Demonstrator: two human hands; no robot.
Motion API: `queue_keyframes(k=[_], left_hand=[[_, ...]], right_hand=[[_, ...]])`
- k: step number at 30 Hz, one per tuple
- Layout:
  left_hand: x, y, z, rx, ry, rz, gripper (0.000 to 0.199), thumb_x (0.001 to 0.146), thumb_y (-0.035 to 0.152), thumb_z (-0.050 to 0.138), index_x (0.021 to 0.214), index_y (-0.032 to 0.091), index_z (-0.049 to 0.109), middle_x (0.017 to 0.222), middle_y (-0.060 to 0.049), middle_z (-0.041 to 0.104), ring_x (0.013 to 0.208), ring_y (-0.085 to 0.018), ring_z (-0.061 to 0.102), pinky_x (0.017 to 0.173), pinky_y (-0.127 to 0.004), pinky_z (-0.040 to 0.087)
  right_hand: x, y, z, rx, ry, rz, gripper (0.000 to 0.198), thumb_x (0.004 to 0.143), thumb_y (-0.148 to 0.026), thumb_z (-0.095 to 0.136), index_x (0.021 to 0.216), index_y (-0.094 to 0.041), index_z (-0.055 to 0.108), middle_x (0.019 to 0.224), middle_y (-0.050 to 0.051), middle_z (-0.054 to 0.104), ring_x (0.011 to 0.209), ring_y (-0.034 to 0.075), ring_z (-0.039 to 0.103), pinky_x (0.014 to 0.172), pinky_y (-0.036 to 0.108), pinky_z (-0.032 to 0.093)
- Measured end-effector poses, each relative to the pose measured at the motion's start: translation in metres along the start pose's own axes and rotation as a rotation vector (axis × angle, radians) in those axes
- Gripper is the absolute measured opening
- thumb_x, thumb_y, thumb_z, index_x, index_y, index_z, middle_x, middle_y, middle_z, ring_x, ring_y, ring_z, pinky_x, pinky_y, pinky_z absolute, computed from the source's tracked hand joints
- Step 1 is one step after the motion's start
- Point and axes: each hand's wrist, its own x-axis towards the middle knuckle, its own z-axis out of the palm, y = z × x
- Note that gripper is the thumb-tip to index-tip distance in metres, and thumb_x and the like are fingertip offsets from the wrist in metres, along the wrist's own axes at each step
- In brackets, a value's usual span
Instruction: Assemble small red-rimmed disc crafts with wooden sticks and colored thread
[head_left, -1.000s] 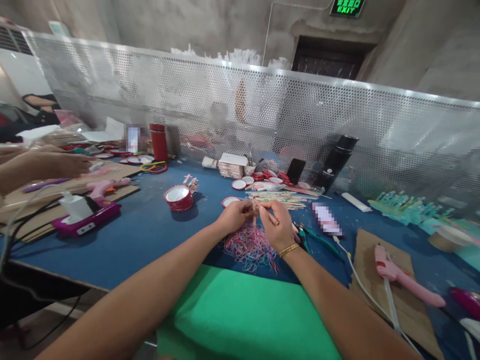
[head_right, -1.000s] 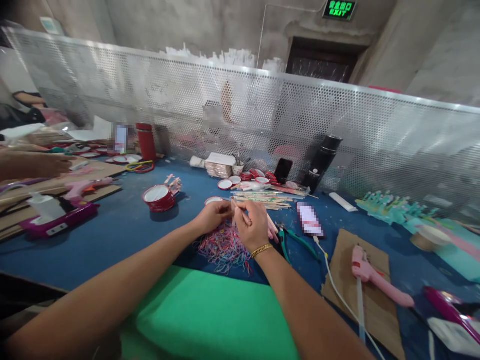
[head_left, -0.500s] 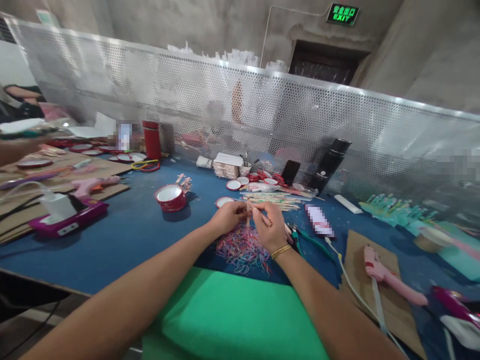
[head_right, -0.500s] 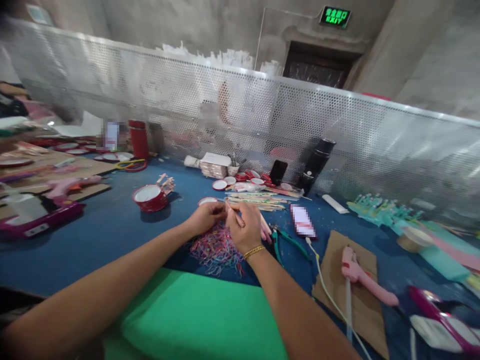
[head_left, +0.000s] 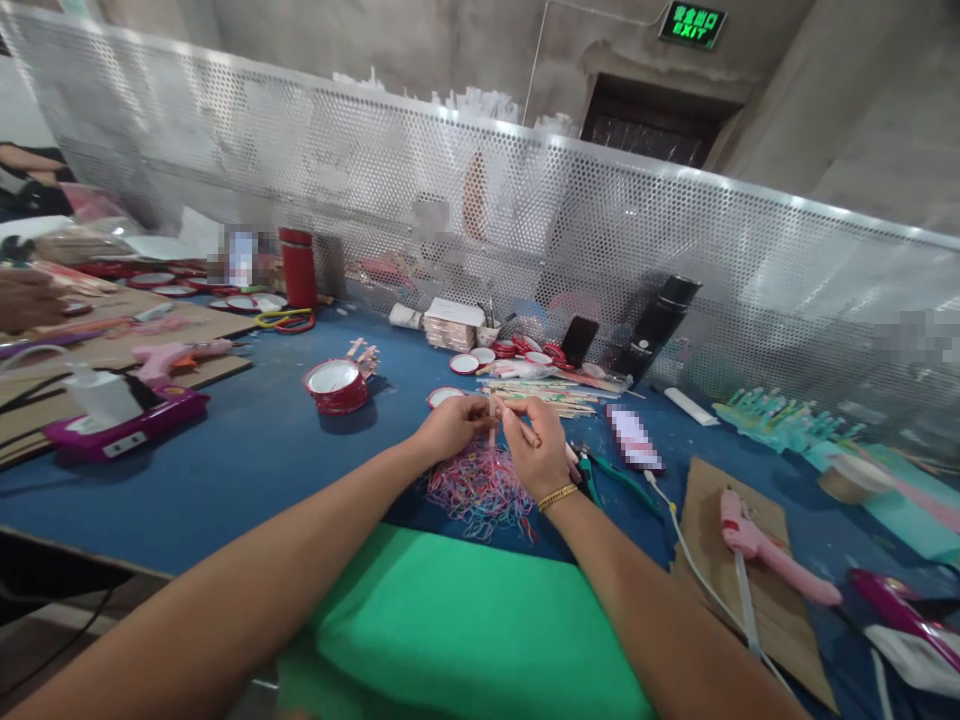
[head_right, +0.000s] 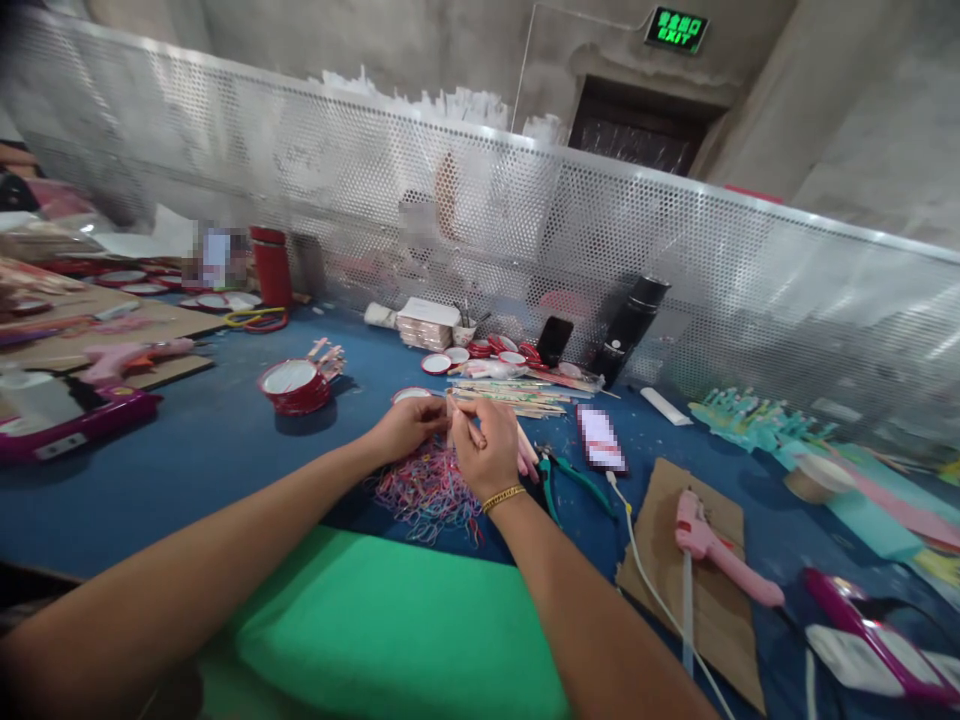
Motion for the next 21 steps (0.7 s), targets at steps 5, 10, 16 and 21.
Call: queue_keyframes(k=[5, 10, 16, 21], left_hand=[[-0.0005, 0.0010, -0.0002, 0.024, 0.016, -0.014, 0.023, 0.075, 0.034, 0.061, 0.063, 0.015, 0.056, 0.056, 0.004, 0.049, 0.055, -0.010, 0.041, 0.054, -0.023, 0.030], [0.0000, -0.0005, -0.0001, 0.015, 0.004, -0.002, 0.022, 0.076, 0.035, 0.060, 0.067, 0.015, 0.059, 0.059, 0.003, 0.051, 0.057, -0.010, 0.042, 0.055, -0.023, 0.031], [0.0020, -0.0042, 0.0009, 0.012, 0.013, 0.002, 0.025, 0.075, 0.034, 0.060, 0.061, 0.015, 0.052, 0.056, 0.004, 0.048, 0.055, -0.010, 0.040, 0.054, -0.023, 0.031], [0.0007, -0.0002, -0.0005, -0.008, -0.015, -0.008, 0.026, 0.077, 0.037, 0.061, 0.065, 0.015, 0.057, 0.058, 0.002, 0.054, 0.056, -0.012, 0.045, 0.055, -0.024, 0.034]], right_hand=[[0.0002, 0.0065, -0.0008, -0.011, 0.010, 0.039, 0.016, 0.091, -0.031, 0.053, 0.092, -0.023, 0.067, 0.090, 0.004, 0.070, 0.089, 0.021, 0.062, 0.084, 0.036, 0.045], [0.0010, 0.0058, -0.0033, -0.002, 0.017, 0.058, 0.017, 0.092, -0.032, 0.053, 0.093, -0.023, 0.067, 0.090, 0.004, 0.071, 0.089, 0.021, 0.062, 0.085, 0.036, 0.045], [0.0011, 0.0023, -0.0009, -0.005, 0.000, -0.023, 0.013, 0.090, -0.027, 0.054, 0.091, -0.023, 0.066, 0.089, 0.003, 0.070, 0.088, 0.020, 0.062, 0.085, 0.035, 0.044], [0.0032, 0.0067, -0.0035, -0.012, 0.018, 0.048, 0.015, 0.091, -0.031, 0.054, 0.091, -0.023, 0.066, 0.089, 0.004, 0.071, 0.088, 0.021, 0.063, 0.083, 0.035, 0.045]])
